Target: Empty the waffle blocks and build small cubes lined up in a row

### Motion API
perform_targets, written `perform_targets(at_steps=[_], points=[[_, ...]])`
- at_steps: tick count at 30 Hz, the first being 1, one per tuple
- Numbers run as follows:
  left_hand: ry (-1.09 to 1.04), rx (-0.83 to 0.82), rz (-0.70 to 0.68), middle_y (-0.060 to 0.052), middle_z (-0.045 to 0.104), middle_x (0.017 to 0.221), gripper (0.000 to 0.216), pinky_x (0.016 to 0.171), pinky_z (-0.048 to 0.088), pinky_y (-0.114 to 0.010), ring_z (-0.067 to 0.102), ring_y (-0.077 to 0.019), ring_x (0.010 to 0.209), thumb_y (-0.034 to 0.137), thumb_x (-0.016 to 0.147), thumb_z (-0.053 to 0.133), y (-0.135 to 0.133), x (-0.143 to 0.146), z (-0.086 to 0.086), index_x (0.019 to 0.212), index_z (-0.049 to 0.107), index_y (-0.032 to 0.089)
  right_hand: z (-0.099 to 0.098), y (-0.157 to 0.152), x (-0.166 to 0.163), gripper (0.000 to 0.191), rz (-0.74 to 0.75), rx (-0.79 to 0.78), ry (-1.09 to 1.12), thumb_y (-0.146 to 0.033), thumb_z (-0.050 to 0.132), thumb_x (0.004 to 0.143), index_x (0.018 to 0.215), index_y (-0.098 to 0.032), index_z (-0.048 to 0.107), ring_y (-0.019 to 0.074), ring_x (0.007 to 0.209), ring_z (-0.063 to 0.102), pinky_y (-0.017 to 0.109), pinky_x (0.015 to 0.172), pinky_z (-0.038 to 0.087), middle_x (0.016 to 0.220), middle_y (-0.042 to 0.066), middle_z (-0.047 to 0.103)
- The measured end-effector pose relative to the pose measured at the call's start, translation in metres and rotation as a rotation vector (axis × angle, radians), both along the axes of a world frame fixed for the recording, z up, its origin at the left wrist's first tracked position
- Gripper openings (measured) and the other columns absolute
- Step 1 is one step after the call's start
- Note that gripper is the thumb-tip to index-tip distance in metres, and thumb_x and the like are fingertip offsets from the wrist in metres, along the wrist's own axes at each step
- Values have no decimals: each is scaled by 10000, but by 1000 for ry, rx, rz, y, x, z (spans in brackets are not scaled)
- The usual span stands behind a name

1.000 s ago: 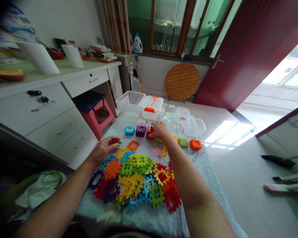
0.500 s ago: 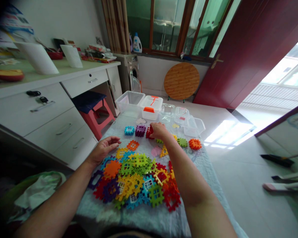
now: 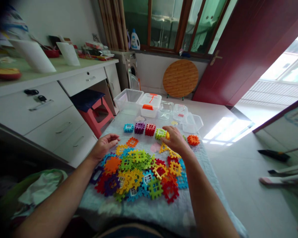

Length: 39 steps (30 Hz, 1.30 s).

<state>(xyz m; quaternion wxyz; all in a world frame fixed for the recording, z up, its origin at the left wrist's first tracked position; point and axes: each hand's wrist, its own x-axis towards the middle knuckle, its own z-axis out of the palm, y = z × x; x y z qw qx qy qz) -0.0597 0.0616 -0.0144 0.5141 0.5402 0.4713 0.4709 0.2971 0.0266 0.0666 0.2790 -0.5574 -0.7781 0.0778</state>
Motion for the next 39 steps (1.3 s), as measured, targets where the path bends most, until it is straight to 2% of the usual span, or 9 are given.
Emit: perform_targets(at_steps=[5,9,13,21,27,39], points=[[19,30,57,-44,702,820,381,749,503,-299,637,-179,785,397,634,776,-1,2,-2,910,659,161,-22,-41,23,299,-225,93,202,-312,575,817,1088,-192,613,208,832,648,379,793,522,961,74,691],[37,36,70,-43,703,824,362,733,499,-291,623,-167,752,388,645,763,-6,0,-1,906,656,161,-45,-45,25,216,-360,278,248,-291,531,820,977,-188,637,196,736,625,356,740,516,799,49,675],[22,44,102,-47,707,838,343,724,497,-289,609,-154,723,384,667,742,-9,-3,-2,905,650,155,-57,-42,23,181,-363,330,218,-262,499,819,906,-190,640,191,726,609,341,733,505,792,48,661],[19,56,149,-42,698,802,335,635,478,-252,597,-137,667,378,658,727,-2,1,1,884,639,146,-57,-41,19,174,-398,375,108,-221,487,819,908,-196,633,212,818,595,361,815,479,797,50,625],[26,53,141,-45,700,824,331,664,484,-261,595,-138,686,377,670,720,-5,1,1,897,639,150,-63,-40,24,173,-416,425,97,-227,507,821,929,-193,637,216,820,578,365,841,463,796,51,623],[-23,32,139,-42,698,807,338,647,472,-252,589,-127,664,365,655,731,-2,2,2,893,631,146,-63,-41,29,145,-423,462,102,-235,517,823,888,-197,641,207,766,577,351,797,476,750,39,622]])
